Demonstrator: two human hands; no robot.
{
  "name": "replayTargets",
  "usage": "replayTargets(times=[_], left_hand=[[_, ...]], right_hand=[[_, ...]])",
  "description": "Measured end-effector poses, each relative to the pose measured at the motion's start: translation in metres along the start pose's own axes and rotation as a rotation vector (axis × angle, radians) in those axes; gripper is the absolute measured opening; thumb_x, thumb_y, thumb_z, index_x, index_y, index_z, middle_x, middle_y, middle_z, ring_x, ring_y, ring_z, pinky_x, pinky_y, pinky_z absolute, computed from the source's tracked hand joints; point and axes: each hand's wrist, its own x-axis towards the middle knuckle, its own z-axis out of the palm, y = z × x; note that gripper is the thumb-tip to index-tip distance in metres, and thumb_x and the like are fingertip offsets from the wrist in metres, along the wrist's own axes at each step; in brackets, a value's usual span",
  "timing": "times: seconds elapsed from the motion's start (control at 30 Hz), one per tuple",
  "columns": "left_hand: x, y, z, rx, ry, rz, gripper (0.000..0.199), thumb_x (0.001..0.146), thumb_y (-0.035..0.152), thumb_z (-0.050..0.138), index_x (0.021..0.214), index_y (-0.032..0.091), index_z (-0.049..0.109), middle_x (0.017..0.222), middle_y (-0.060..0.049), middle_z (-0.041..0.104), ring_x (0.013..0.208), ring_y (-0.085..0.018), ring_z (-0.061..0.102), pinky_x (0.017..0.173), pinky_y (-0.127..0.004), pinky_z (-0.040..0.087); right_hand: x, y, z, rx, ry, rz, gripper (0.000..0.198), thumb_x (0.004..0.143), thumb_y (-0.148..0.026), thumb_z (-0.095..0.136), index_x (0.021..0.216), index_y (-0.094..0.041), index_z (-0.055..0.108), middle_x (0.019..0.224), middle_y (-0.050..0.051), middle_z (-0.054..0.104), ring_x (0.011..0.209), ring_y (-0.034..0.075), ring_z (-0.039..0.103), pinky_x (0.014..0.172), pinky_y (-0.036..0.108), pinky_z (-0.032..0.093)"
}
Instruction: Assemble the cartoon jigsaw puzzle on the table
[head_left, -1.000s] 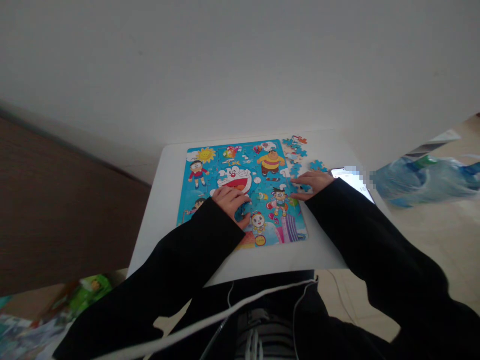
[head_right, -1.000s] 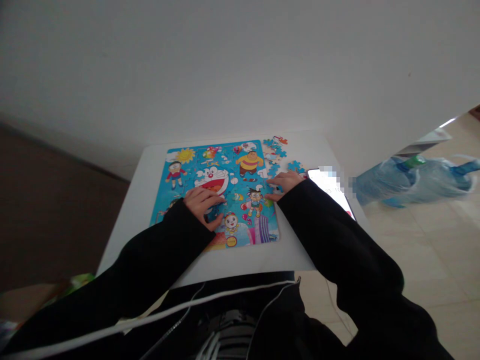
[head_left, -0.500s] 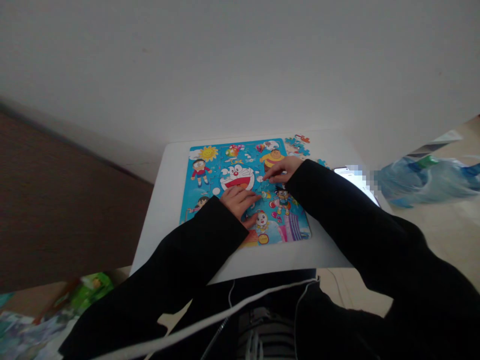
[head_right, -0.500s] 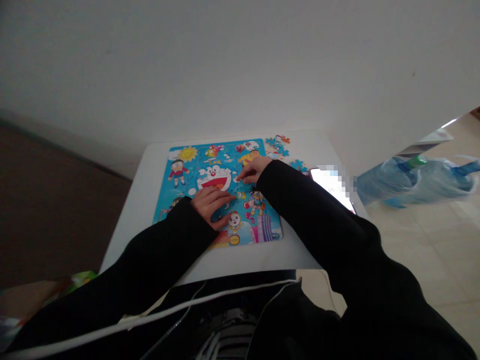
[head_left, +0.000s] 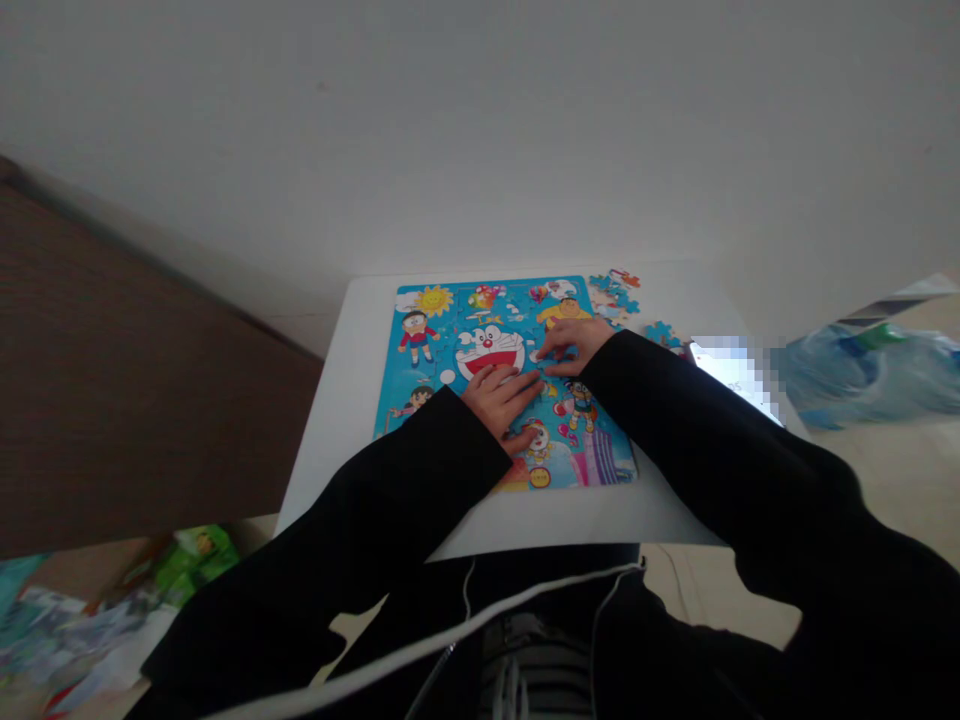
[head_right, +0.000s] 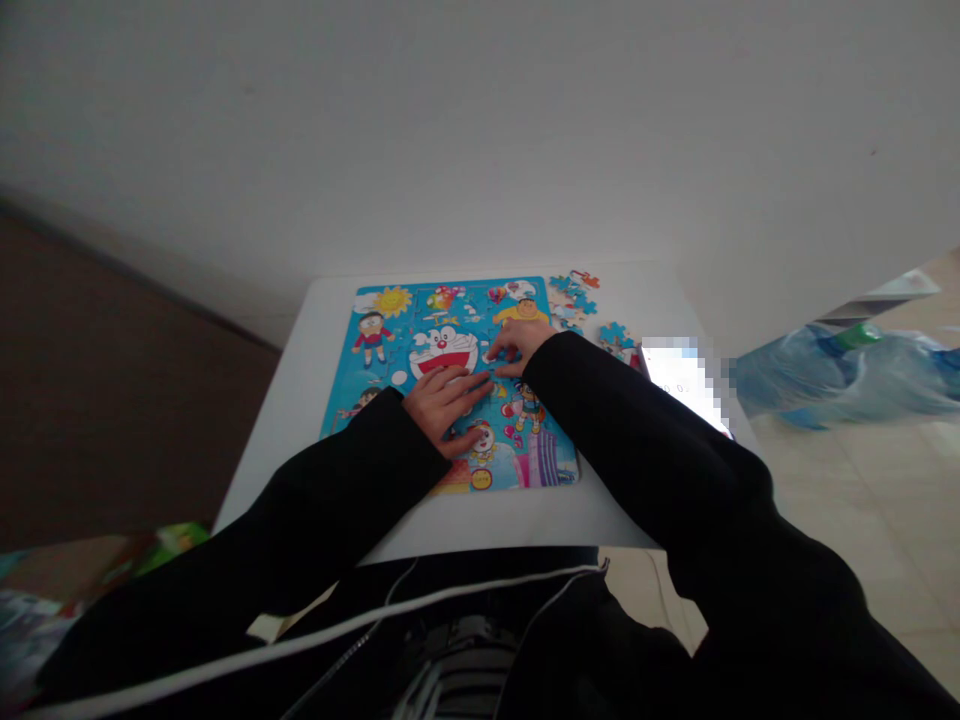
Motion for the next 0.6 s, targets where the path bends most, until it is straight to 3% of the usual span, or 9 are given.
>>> replayTargets(times=[0.2,0.4,0.6], left_hand=[[0.004,-0.003,0.003,0.002,-0.062,0.009,0.067,0.078,0.050,0.045,0.133,0.015,0.032,0.133,-0.011,0.042,0.120,-0.032,0.036,0.098,-0.051,0.024],[0.005,-0.001,0.002,0.013,-0.087,-0.023,0.063,0.079,0.050,0.043,0.131,0.015,0.036,0.133,-0.010,0.041,0.121,-0.031,0.036,0.099,-0.052,0.023],[0.006,0.001,0.001,0.013,-0.092,-0.030,0.063,0.078,0.048,0.045,0.130,0.015,0.037,0.132,-0.011,0.042,0.121,-0.031,0.036,0.098,-0.052,0.024]], right_hand=[[-0.004,0.007,0.006,-0.014,0.047,-0.034,0.029,0.066,-0.028,0.064,0.094,-0.021,0.066,0.081,0.001,0.069,0.069,0.012,0.063,0.059,0.022,0.048],[-0.015,0.022,0.002,-0.086,0.092,-0.116,0.031,0.065,-0.028,0.066,0.095,-0.022,0.066,0.091,0.002,0.069,0.085,0.016,0.063,0.080,0.029,0.048],[-0.012,0.017,-0.003,-0.226,0.028,-0.063,0.028,0.066,-0.029,0.065,0.093,-0.024,0.066,0.091,0.001,0.069,0.084,0.018,0.062,0.077,0.031,0.048]])
